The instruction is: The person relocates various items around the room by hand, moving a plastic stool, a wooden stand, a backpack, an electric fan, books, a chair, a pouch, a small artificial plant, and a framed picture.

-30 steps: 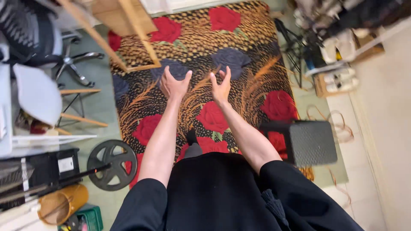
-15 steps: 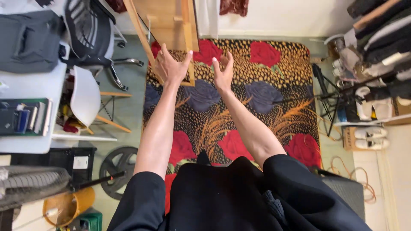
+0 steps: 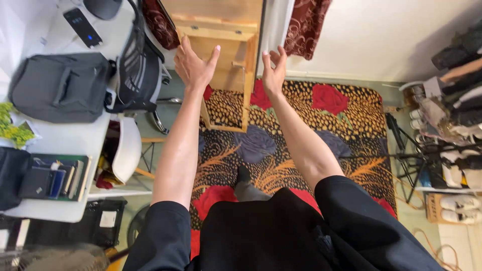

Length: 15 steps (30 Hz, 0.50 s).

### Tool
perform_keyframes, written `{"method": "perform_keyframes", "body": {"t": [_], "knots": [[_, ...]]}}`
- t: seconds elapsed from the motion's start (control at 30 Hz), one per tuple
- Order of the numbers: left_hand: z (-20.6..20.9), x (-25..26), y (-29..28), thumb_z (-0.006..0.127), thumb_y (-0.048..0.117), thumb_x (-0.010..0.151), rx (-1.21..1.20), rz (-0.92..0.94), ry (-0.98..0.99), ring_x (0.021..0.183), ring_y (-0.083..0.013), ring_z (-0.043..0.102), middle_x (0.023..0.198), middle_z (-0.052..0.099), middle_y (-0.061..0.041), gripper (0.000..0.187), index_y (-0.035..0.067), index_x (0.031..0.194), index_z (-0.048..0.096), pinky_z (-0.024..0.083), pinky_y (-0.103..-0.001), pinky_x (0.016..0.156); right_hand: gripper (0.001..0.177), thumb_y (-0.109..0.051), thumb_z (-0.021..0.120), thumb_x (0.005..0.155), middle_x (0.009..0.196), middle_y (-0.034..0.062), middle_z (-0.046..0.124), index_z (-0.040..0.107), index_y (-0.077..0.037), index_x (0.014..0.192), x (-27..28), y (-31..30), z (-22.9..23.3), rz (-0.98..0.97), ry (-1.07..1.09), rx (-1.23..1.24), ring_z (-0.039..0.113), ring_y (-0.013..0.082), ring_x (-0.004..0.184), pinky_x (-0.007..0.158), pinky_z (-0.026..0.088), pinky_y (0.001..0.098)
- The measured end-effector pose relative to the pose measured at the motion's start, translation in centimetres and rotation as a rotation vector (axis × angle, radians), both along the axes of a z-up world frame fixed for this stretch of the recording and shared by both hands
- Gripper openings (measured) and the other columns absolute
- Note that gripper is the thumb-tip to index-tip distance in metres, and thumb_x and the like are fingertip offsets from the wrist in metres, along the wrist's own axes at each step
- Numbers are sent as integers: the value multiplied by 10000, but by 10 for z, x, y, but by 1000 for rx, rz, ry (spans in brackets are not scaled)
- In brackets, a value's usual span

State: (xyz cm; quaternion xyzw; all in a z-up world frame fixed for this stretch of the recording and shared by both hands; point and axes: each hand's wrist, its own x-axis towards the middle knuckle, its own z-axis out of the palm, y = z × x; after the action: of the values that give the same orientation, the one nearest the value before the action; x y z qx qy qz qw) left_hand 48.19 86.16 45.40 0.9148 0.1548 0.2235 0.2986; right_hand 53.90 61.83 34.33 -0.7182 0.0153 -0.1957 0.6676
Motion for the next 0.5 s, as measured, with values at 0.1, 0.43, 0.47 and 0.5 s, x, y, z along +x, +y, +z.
{"method": "perform_keyframes", "body": {"t": [0.1,0.43,0.47,0.5], "knots": [[2,44,26,756,728,851,-59,37,12,1428,-438,457,1520,492,-254,1058,27,1555,392,372,-552,1172,815,-531,681,1013,1433,244,664,383,-31,1582,48,21,5,-24,-25,70,628,325,1355,1149,483,459],[-46,215,109,496,686,1000,-577,117,-170,1475,-387,460,1615,441,-242,923,1,1598,343,359,-493,1198,795,-568,572,1049,1544,257,520,384,-7,1580,166,46,17,-210,-42,69,535,349,1409,1160,430,454],[-50,230,114,485,679,1010,-595,128,-192,1486,-386,455,1622,441,-239,912,0,1602,342,361,-488,1208,794,-575,551,1053,1548,255,512,377,-9,1582,172,46,17,-219,-35,79,534,349,1408,1159,431,452],[-53,243,118,474,672,1021,-613,138,-213,1496,-385,450,1629,441,-236,902,-2,1606,342,364,-483,1218,793,-582,531,1058,1553,253,505,370,-11,1585,178,47,18,-228,-27,90,532,349,1407,1159,432,450]]}}
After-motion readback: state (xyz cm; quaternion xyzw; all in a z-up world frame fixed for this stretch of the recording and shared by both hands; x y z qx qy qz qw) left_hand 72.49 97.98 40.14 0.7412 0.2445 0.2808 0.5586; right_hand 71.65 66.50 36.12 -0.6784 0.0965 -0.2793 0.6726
